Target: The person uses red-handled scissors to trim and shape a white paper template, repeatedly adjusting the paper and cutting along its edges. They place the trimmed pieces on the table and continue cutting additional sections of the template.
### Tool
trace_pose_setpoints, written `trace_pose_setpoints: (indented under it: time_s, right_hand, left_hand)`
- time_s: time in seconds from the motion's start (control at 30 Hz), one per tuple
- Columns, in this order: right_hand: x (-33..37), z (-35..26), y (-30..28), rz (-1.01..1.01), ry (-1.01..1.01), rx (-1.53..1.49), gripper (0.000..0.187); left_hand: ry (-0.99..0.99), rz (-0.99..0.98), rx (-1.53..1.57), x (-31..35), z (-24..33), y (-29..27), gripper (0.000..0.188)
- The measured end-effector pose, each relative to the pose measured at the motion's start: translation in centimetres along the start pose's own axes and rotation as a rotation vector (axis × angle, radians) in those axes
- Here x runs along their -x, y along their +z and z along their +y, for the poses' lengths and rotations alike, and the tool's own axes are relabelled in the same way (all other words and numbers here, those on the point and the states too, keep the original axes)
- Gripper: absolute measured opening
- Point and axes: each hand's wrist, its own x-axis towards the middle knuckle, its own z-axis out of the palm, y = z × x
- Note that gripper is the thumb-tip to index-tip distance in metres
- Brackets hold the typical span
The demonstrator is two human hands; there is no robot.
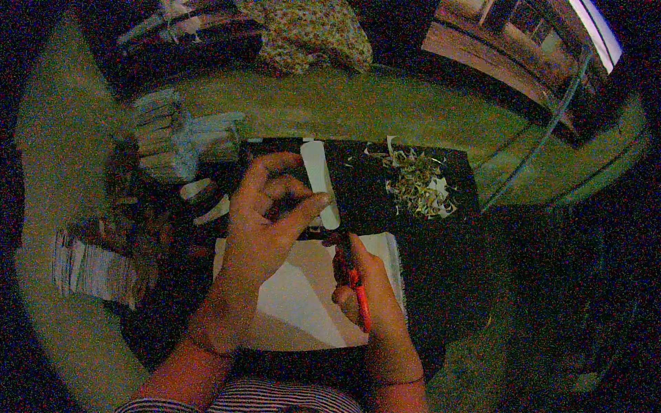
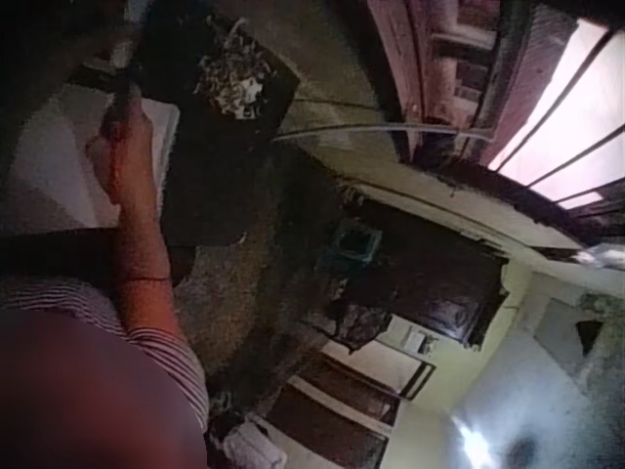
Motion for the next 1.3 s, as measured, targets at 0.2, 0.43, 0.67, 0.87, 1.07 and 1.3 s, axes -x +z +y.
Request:
trace_pose_setpoints:
  time_s: [0.2,0.43,0.67,0.87,1.07,1.3]
  right_hand:
    - [-0.2,0.0,-0.1,-0.018,-0.03,0.02,0.098]
    - [-0.3,0.6,-0.5,-0.054,-0.041,0.08,0.096]
    - [-0.1,0.6,-0.7,-0.056,-0.014,0.047,0.094]
    - [-0.2,0.4,-0.7,-0.038,0.059,0.06,0.096]
    - [-0.4,0.2,-0.4,-0.007,0.085,0.069,0.094]
    - [-0.3,0.5,-0.3,0.041,0.047,0.09,0.089]
  left_hand:
    - [-0.021,0.014,0.009,0.0,-0.2,-0.2,0.04]
    - [0.004,0.035,-0.036,-0.1,-0.4,-0.2,0.04]
    - [0.0,0.051,-0.056,-0.1,-0.2,-0.1,0.04]
    - [0.056,0.065,-0.029,-0.2,-1.0,-0.1,0.038]
    - [-0.009,0.064,-0.008,-0.1,-0.6,-0.3,0.035]
    - [0.158,0.104,-0.044,-0.2,-1.6,0.1,0.022]
